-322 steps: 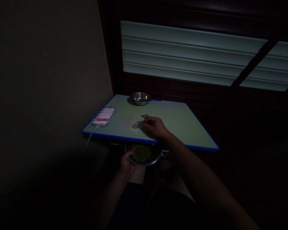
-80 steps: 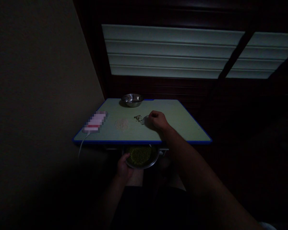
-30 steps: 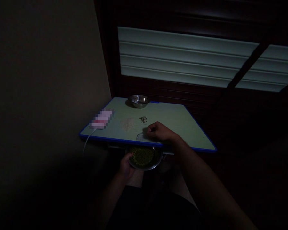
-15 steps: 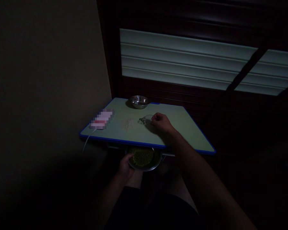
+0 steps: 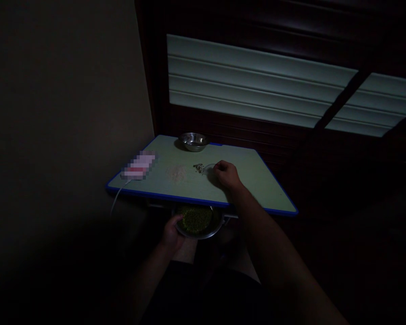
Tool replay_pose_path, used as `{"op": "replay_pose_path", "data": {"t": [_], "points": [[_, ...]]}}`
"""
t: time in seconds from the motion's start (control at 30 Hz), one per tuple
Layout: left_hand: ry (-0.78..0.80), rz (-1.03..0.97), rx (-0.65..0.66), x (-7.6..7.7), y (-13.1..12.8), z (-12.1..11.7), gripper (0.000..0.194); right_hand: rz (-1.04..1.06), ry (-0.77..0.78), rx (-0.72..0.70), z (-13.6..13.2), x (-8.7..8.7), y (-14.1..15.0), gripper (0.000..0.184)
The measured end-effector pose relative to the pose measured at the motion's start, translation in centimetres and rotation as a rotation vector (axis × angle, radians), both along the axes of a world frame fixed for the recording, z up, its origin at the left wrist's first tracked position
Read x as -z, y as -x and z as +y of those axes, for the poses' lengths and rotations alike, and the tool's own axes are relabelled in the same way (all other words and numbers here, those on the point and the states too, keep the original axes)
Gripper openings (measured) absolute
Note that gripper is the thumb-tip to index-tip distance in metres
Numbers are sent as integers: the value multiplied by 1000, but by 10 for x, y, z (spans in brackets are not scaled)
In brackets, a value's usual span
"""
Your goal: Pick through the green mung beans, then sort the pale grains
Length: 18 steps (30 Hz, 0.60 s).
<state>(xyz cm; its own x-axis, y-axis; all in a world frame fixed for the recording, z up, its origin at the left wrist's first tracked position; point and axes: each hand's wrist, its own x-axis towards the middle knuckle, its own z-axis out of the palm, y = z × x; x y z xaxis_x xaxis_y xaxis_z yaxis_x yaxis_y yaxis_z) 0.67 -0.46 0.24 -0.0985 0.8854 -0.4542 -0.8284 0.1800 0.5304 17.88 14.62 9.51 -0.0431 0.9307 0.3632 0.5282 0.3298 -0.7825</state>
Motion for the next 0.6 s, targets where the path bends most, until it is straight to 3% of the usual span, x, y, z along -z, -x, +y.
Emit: {"op": "replay_pose_path", "data": {"t": [0.2, 0.6], "points": [[-35, -13, 10, -1, 0, -1, 22, 12, 30, -63, -3, -4, 0, 15], [2, 1, -22, -3, -2, -2, 21, 6, 67, -10, -4, -2, 0, 16]]}}
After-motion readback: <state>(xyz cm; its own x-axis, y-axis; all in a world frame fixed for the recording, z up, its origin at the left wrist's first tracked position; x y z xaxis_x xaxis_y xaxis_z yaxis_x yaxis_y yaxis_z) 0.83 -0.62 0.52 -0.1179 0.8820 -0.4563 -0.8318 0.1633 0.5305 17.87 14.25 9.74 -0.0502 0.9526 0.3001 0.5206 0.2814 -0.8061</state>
